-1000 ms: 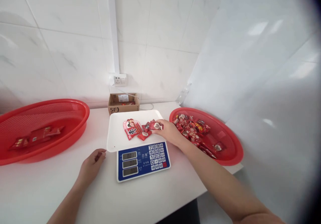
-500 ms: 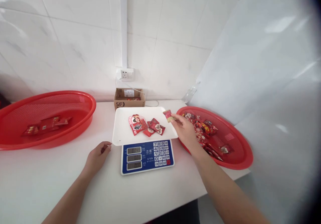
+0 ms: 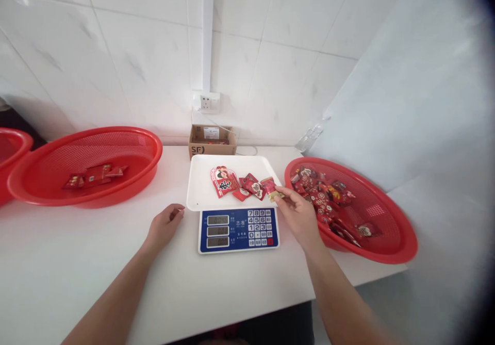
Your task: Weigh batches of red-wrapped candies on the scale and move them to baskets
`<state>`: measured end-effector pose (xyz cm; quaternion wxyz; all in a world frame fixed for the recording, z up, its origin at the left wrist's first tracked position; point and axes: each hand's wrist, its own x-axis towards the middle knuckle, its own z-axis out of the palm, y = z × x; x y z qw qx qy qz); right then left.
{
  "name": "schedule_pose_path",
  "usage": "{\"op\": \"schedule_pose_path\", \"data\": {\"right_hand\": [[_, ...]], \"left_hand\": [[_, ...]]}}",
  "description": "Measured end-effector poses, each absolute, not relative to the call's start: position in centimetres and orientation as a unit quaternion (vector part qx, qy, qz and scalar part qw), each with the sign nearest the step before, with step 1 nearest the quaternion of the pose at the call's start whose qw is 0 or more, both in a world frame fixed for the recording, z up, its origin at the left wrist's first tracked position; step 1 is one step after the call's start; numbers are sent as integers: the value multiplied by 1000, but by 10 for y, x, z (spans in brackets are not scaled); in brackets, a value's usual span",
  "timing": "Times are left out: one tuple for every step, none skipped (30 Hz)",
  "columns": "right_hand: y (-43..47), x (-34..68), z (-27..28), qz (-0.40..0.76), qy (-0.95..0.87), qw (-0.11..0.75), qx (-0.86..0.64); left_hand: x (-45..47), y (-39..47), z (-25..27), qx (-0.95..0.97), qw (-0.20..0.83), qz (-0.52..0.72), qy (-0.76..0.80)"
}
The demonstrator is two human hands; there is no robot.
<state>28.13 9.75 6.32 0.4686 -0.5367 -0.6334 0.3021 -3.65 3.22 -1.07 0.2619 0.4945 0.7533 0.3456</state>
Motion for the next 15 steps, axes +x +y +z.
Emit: {"op": "schedule_pose_path", "data": {"right_hand": [[98,279,63,303,-640,463,-533],[99,275,63,303,-646,458,-530],[100,271,64,302,-652,453,-528],[101,267,65,301,-656,450,-525],[102,262,67,300,-663,447,-519],[103,257,70,301,-674,442,-509],[103,252,72,302,-689,435,-495],[104,249,74,300,-705,425,-482],[104,246,76,293,-722,415,-470],[103,244,78,281,-735,406,-464],[102,244,80,265,-743,401,-465],[101,247,82,244,-747,401,-471],[99,251,83,221,-748,401,-480],[97,257,84,198,-747,401,-492],[95,266,84,175,-744,401,-505]], "left_hand": [[-37,32,-11,494,261,346,753],[-37,32,-11,494,261,346,754],[-37,32,-11,495,259,346,754],[-37,32,-11,495,258,347,754],[-37,32,-11,496,256,347,753],[-37,32,-11,498,254,348,753],[-37,32,-11,499,252,349,752],[-37,32,-11,500,250,350,752],[-37,32,-11,500,248,351,752],[-37,32,-11,501,247,352,751],[-37,32,-11,501,246,353,751],[-37,32,-11,502,246,353,750],[-37,32,-11,502,246,353,750],[-37,32,-11,502,247,353,750],[-37,33,-12,502,248,352,750]]}}
